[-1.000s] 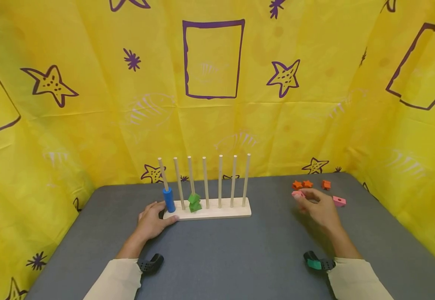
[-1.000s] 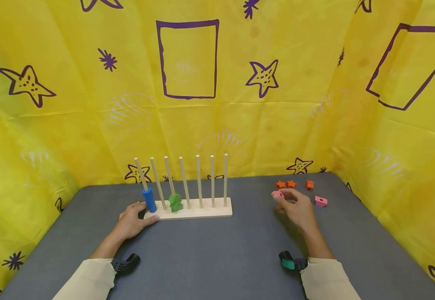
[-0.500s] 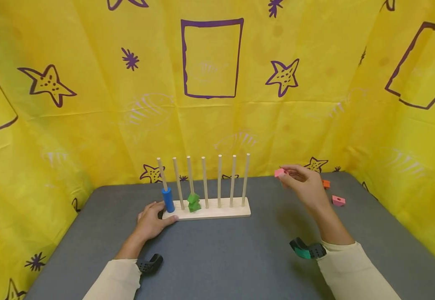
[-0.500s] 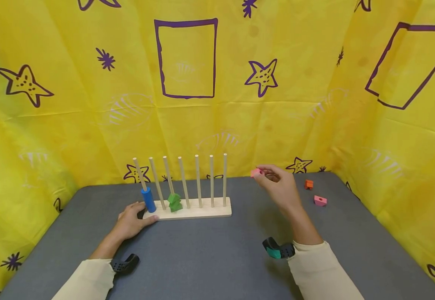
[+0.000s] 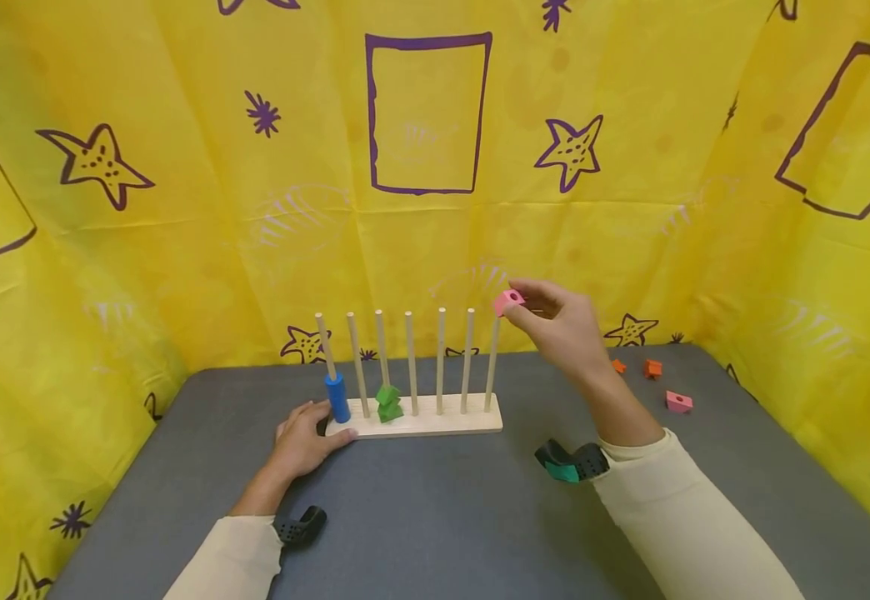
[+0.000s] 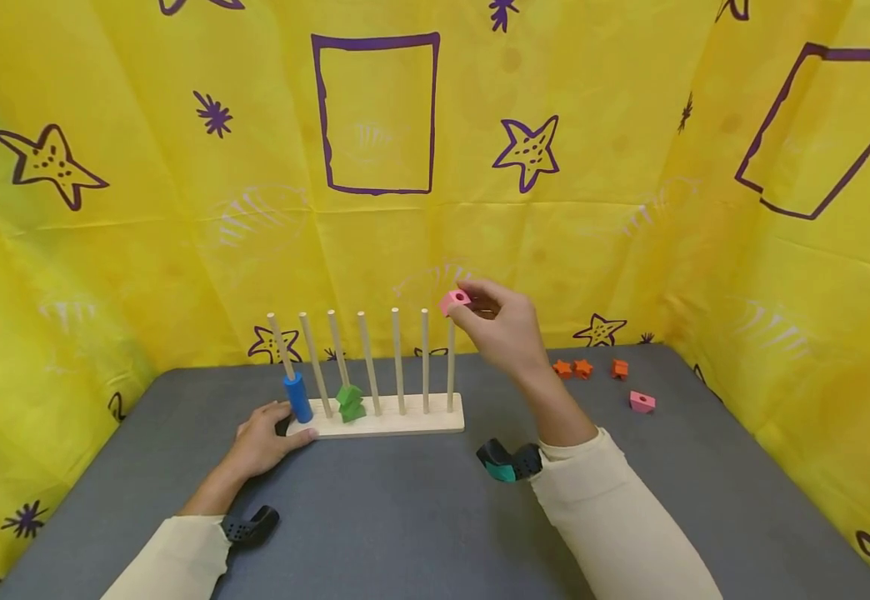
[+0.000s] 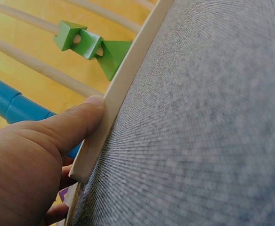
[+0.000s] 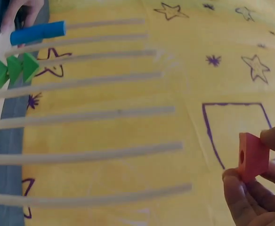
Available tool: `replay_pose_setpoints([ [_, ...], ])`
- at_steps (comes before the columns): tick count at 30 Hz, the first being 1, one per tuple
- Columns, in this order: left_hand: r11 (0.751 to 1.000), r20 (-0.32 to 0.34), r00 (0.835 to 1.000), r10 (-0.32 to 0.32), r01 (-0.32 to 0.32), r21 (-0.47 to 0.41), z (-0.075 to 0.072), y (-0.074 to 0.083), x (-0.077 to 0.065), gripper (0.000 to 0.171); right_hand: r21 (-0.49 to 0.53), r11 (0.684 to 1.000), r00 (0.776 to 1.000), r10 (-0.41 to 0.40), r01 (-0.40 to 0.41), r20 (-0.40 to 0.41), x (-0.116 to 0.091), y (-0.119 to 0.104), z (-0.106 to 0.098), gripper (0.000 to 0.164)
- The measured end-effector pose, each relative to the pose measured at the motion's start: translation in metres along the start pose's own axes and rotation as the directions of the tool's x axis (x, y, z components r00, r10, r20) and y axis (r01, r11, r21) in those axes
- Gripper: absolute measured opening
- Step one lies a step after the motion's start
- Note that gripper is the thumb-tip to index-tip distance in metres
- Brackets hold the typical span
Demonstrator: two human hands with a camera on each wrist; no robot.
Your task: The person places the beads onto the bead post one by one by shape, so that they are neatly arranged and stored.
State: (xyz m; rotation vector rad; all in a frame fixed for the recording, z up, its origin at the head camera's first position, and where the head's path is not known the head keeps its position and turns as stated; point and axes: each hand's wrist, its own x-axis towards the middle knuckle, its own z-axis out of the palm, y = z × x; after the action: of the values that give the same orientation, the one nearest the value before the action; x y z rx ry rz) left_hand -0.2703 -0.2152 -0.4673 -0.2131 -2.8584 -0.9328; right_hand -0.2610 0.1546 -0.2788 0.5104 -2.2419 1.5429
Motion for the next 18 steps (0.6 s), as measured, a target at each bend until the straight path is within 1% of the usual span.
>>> replay_pose_setpoints([
  [2,1.0,-0.003,1.0,0.003,-0.003,-0.001,0.001,0.0,0.0,0.07,0.01,0.999,0.999,-0.031,0.031,0.008,0.006,-0.004,0.007,0.038],
  [6,1.0,-0.004,1.0,0.007,-0.007,0.002,0.001,-0.001,0.001,0.07,0.036,0.997,0.998,-0.063,0.061,0.029,0.017,-0.008,0.022,0.039],
  [10,1.0,0.005,1.0,-0.004,0.004,0.003,0.0,-0.001,0.001,0.071,0.04,0.997,0.997,-0.063,0.061,0.046,0.025,-0.01,0.036,0.037],
  [18,1.0,0.018,1.0,-0.012,0.012,0.009,-0.001,-0.002,0.002,0.072,-0.002,0.998,0.997,-0.059,0.06,0.054,0.033,-0.004,0.059,0.032],
])
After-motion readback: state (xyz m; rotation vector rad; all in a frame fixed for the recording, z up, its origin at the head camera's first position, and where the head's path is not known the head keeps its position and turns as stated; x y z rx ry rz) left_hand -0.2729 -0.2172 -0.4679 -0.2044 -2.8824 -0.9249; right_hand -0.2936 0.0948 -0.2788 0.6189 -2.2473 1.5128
